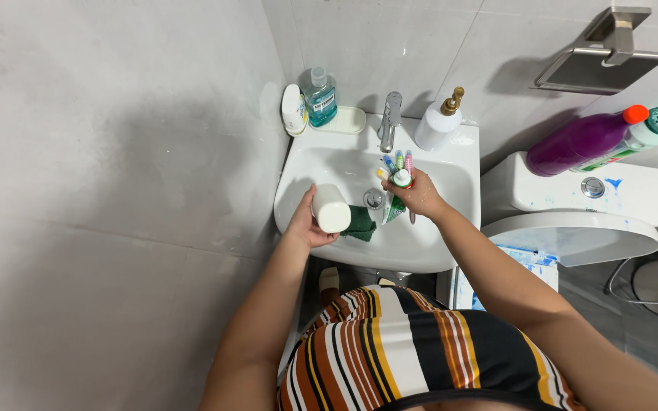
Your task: Cleaning the bathroom wall and shower area with a sponge and cleaning agents.
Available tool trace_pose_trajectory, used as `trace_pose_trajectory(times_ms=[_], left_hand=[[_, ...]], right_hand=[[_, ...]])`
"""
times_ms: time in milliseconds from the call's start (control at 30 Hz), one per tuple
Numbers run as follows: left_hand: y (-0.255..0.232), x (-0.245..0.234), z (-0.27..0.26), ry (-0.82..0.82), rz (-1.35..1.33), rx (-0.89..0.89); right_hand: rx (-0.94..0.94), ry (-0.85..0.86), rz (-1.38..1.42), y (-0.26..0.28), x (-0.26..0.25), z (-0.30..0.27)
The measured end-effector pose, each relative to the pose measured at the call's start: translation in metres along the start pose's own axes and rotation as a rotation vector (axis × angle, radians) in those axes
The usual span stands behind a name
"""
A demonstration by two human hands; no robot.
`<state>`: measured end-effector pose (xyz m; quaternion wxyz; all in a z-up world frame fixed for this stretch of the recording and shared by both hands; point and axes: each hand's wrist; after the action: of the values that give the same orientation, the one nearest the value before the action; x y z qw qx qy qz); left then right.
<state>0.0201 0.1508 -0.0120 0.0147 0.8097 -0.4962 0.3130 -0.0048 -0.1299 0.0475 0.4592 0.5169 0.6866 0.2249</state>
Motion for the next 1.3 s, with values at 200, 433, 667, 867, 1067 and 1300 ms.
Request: trace_pose_trajectory(times_ms=[200,433,667,867,1067,1300], left_hand=[[0.001,0.006,0.004,0.105,-0.045,-0.092],[0.003,0.008,0.03,0.212,0.165,0.052],[0.005,0.046,0.012,0.178,0.685,0.597],[0.007,0.037,0.048,0.318,0.574,0.658],[-0.021,0.05,0.048,0.255,0.928,0.307],[-0.051,0.077,0.131,-0.048,1.482,0.947]], right_hand=[[-0.09,-0.113,-0.024,-0.001,0.003,0.0],[-0.091,-0.107,-0.144,-0.007,0.009,0.0],[0.036,-0.025,0.04,-0.008,0.035,0.015],[0.1,0.109,0.494,0.0,0.052,0.024],[0.192,0.133,0.491,0.007,0.046,0.019],[0.335,0.167,0.611,-0.014,0.011,0.023]])
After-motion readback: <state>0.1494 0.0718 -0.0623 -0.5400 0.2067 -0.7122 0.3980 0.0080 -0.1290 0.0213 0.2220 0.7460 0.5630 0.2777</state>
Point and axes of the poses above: each hand's wrist, its own z-axis towards the middle knuckle, its own x-axis out of the palm, y = z × x, and after that the axes turned 10 degrees about x, right-handed
